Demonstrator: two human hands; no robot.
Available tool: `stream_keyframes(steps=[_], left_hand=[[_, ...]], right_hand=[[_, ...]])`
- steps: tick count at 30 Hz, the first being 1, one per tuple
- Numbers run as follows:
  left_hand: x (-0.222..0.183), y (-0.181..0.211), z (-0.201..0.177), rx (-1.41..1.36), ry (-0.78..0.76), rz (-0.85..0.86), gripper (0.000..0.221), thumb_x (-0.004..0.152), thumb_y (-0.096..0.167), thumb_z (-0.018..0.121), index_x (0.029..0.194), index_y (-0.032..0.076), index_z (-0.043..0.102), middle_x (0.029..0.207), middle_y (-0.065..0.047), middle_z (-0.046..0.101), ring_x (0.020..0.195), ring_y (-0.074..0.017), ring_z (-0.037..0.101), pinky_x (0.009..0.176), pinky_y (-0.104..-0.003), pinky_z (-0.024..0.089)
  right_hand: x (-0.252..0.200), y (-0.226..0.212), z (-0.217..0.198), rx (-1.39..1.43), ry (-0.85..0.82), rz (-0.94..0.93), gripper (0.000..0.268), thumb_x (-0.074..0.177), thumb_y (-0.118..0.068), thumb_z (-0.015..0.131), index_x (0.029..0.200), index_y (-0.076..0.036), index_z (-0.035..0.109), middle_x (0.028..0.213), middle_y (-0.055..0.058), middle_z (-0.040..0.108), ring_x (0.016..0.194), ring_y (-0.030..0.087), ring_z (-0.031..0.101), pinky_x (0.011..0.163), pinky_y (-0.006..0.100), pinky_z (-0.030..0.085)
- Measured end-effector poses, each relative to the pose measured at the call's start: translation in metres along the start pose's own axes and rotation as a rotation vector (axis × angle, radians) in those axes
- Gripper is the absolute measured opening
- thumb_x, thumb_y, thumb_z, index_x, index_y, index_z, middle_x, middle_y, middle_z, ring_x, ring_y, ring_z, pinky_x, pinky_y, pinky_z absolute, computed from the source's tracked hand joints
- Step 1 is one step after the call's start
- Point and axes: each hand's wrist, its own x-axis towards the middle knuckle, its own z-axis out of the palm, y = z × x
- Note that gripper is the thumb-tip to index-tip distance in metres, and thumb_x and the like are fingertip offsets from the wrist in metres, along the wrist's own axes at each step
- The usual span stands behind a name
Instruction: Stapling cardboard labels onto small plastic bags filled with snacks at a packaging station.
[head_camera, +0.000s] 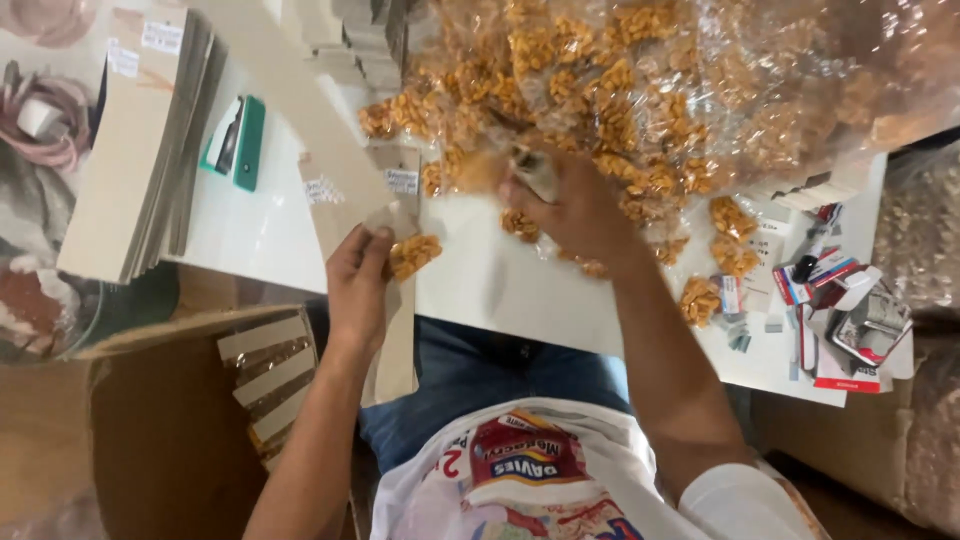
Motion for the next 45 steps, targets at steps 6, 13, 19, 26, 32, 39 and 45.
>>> stream_keyframes(steps=[6,13,19,26,32,39,45], left_hand=[[-0.029,0.063,0.037,-0.12,-0.1,-0.233,0.051,0.098,0.03,0.064,0.135,-0.004,0.058,0.103,-0.008,0.057,0.093,-0.0173,0.06,0.094,-0.038,0.053],[-0.034,0.061,0.039,-0.031,-0.167,-0.148,0.025,0.105,0.029,0.058,0.104,0.006,0.069,0.088,-0.003,0.068,0.084,-0.0127,0.067,0.082,-0.03,0.058],[-0.024,0.056,0.033,0.094,-0.164,0.103,0.035,0.109,0.029,0.057,0.081,0.014,0.07,0.068,0.008,0.052,0.07,-0.0043,0.046,0.066,-0.02,0.041],[-0.028,0.031,0.021,0.347,-0.281,0.198,0.034,0.107,0.03,0.054,0.102,0.007,0.079,0.089,-0.01,0.077,0.088,-0.014,0.065,0.07,-0.03,0.056],[-0.041,0.035,0.0,0.336,0.007,0.213,0.027,0.109,0.015,0.05,0.098,0.001,0.071,0.079,-0.012,0.065,0.079,-0.0165,0.055,0.077,-0.036,0.048],[-0.013,0.008,-0.008,-0.164,0.133,-0.081,0.023,0.107,0.019,0.054,0.121,0.007,0.066,0.1,-0.008,0.066,0.09,-0.0214,0.069,0.081,-0.033,0.058],[-0.009,0.026,0.014,-0.252,0.026,-0.209,0.029,0.101,0.023,0.061,0.126,0.009,0.066,0.107,-0.012,0.069,0.097,-0.0244,0.071,0.086,-0.042,0.061]], right_hand=[[0.018,-0.031,0.016,0.198,-0.261,-0.218,0.026,0.091,-0.024,0.082,0.109,-0.011,0.069,0.094,0.01,0.072,0.094,0.027,0.072,0.087,0.042,0.054],[0.024,-0.024,0.046,-0.16,-0.152,-0.09,0.036,0.087,-0.032,0.085,0.111,-0.018,0.063,0.088,0.01,0.072,0.092,0.037,0.073,0.081,0.048,0.054],[0.033,-0.05,0.065,0.314,0.098,0.198,0.038,0.094,-0.059,0.07,0.097,-0.021,0.068,0.082,0.001,0.075,0.08,0.014,0.075,0.074,0.032,0.059],[0.037,-0.046,0.112,0.748,0.267,0.354,0.082,0.093,-0.067,0.048,0.135,0.002,0.058,0.142,0.023,0.054,0.135,0.031,0.049,0.116,0.047,0.035],[0.022,-0.01,0.11,-0.093,0.216,-0.239,0.022,0.096,-0.037,0.07,0.111,-0.021,0.074,0.101,0.006,0.066,0.093,0.022,0.063,0.081,0.042,0.049],[0.052,0.039,0.09,-1.021,0.469,-0.66,0.01,0.092,-0.022,0.073,0.085,-0.017,0.067,0.084,0.007,0.059,0.086,0.033,0.063,0.07,0.047,0.049],[0.029,-0.036,0.041,0.432,-0.213,-0.136,0.015,0.09,-0.01,0.082,0.095,-0.001,0.071,0.092,0.017,0.074,0.091,0.032,0.07,0.093,0.046,0.053]])
